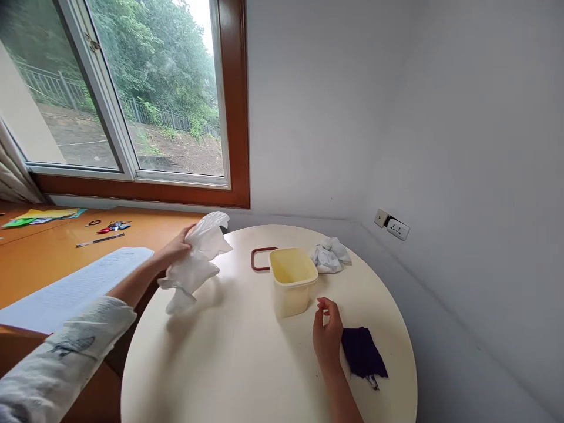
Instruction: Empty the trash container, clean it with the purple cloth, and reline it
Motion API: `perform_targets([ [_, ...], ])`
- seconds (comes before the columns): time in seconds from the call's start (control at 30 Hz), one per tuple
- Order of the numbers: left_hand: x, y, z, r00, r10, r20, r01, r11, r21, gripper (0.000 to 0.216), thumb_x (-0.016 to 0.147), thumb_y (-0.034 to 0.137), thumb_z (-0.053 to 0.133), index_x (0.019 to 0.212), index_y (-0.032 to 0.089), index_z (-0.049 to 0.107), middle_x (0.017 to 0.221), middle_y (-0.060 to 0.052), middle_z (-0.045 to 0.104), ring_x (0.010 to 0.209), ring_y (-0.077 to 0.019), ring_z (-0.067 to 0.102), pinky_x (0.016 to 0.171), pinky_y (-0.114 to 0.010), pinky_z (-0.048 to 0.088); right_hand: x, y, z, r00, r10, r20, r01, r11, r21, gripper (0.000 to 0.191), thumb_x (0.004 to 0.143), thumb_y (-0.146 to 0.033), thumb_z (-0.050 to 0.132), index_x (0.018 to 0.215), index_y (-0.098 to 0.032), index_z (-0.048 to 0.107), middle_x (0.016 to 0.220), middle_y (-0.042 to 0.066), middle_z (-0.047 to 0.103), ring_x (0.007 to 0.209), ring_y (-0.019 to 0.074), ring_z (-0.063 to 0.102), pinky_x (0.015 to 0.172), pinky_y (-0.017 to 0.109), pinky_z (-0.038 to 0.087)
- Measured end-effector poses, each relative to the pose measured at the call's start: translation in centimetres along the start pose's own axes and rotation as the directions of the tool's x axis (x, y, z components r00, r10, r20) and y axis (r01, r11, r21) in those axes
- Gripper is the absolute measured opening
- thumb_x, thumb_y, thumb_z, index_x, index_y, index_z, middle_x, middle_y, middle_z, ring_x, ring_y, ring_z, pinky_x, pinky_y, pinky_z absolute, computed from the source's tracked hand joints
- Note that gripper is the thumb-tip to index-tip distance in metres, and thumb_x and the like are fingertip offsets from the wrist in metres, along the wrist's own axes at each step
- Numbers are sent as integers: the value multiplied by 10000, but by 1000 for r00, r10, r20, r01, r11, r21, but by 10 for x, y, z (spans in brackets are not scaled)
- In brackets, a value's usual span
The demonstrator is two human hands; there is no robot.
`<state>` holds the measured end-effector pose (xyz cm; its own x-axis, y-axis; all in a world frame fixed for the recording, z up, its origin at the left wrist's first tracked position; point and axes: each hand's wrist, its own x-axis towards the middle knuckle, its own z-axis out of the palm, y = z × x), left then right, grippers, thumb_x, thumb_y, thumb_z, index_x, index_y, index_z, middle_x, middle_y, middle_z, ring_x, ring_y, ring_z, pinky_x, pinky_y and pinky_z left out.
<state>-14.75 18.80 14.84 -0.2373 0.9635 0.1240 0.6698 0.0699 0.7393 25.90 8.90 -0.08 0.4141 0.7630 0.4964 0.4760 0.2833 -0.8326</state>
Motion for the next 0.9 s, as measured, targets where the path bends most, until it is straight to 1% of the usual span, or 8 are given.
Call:
perform_targets([
  [0.1,-8,14,-47,974,-116,192,119,993,-3,711,701,164,529,1364,83,284,859,-47,655,564,-151,582,603,-291,498,-1,2,2,1000,-13,13,12,1000,16,219,779,-275,421,923,-187,560,875,60,601,764,188,522,718,336,414],
  [0.2,-10,18,-80,977,2,213,-8,1000,23,636,707,197,517,1309,59,366,1027,-68,649,672,-141,613,654,-242,511,-2,3,4,999,-22,29,21,1000,20,219,777,-276,423,923,-188,561,851,54,589,750,185,509,709,329,410],
  [0.27,-5,11,-80,959,57,276,-80,994,72,701,694,185,494,1347,28,293,1088,-94,638,651,-133,602,582,-224,508,-3,3,5,999,-14,43,13,1000,20,218,776,-279,423,920,-190,561,843,50,582,749,185,505,705,326,409],
  [0.33,0,-4,-61,964,74,254,-115,982,149,745,662,132,488,1365,23,266,1157,-118,606,695,-143,613,603,-235,514,-3,2,6,999,-7,54,5,1000,20,216,775,-278,421,915,-192,561,844,48,580,756,186,505,708,326,408],
  [0.43,5,-31,-11,980,72,185,-114,966,231,718,617,45,450,1330,70,372,1274,-135,532,925,-210,619,757,-279,510,-4,3,7,998,0,63,-1,1000,24,212,770,-269,414,906,-191,557,865,53,587,775,189,513,715,329,408],
  [0.6,7,-68,68,984,136,112,-166,928,333,656,658,24,408,1313,63,404,1381,-145,423,1242,-236,424,1011,-320,349,-6,7,7,997,29,77,-29,1000,-4,207,759,-246,408,902,-198,549,877,52,589,768,190,517,696,325,410],
  [0.73,13,-88,101,986,124,109,-159,887,434,560,786,202,410,1338,108,383,1440,-140,336,1318,-264,314,1073,-404,233,-6,7,8,995,39,91,-37,999,-27,200,756,-234,403,891,-202,547,861,46,583,746,187,510,678,318,409],
  [0.9,20,-108,124,993,41,107,-92,841,534,626,848,410,332,1383,86,314,1465,-161,274,1368,-310,184,1082,-540,46,-6,4,9,993,41,108,-38,999,-36,189,758,-219,398,880,-203,542,868,47,586,752,186,511,681,317,415],
])
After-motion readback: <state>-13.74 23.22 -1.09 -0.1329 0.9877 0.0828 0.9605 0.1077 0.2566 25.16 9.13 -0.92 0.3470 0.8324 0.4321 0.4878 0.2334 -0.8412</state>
